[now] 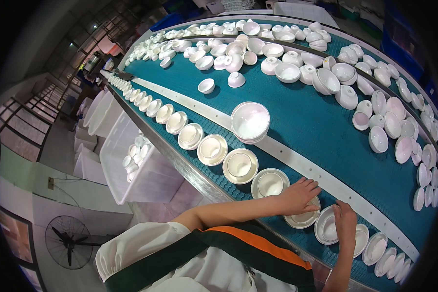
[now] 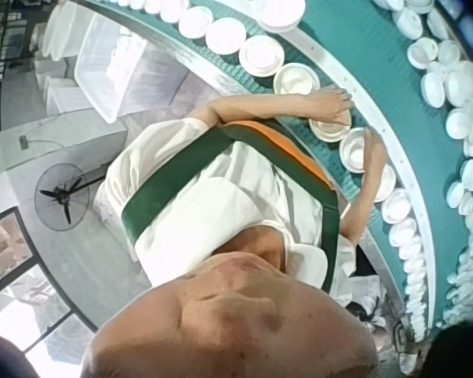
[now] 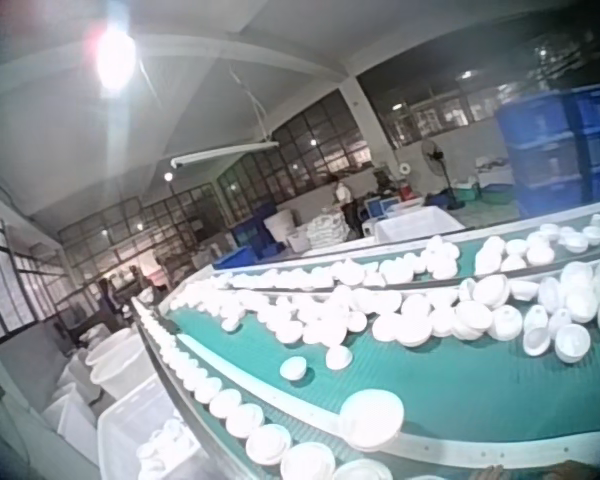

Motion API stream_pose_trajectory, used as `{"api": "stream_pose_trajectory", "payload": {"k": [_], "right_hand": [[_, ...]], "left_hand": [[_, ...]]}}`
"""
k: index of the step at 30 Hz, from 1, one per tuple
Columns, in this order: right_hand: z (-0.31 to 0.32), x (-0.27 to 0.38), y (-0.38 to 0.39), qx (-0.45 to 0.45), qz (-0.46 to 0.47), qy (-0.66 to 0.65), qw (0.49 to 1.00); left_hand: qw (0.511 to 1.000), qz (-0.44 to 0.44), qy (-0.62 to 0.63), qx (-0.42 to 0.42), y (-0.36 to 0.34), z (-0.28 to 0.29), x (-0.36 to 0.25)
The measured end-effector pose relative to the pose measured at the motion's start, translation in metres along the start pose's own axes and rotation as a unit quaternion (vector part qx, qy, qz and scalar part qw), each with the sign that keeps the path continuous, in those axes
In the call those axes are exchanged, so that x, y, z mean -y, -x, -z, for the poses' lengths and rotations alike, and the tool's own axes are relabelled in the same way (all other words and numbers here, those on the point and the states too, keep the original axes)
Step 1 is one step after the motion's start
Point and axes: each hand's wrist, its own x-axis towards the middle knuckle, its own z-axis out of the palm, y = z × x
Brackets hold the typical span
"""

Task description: The person sorts ceramic bowls and plates on a conveyor belt, stacking them and placing them into large plastic bins.

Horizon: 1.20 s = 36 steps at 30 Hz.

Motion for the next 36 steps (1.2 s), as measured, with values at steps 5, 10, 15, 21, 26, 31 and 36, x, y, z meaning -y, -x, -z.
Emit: {"api": "stream_pose_trajectory", "payload": {"k": [5,10,15,21,26,31,36], "right_hand": [[0.034,-0.051,0.007,-0.099,0.004,-0.012,0.995],[0.034,-0.071,0.021,-0.033,0.025,0.058,0.997],[0.036,-0.091,0.043,-0.059,0.021,-0.025,0.998],[0.086,-0.152,0.060,-0.161,-0.015,0.111,0.981],[0.092,-0.158,0.081,-0.073,-0.078,0.168,0.980],[0.104,-0.177,0.098,-0.073,-0.092,0.013,0.993],[0.136,-0.238,0.101,-0.214,-0.045,0.099,0.971]], "left_hand": [[0.987,-0.047,0.003,0.152,-0.036,-0.008,-0.066],[0.999,-0.016,0.008,0.047,-0.028,-0.011,-0.050],[0.993,-0.010,0.047,0.109,-0.036,-0.006,-0.053],[0.984,-0.172,0.044,-0.024,-0.069,-0.025,-0.108],[0.988,-0.136,0.022,0.069,-0.067,-0.061,-0.138],[0.988,-0.066,0.047,0.132,-0.075,-0.055,-0.145],[0.991,-0.100,0.060,0.067,-0.096,-0.062,-0.172]]}}
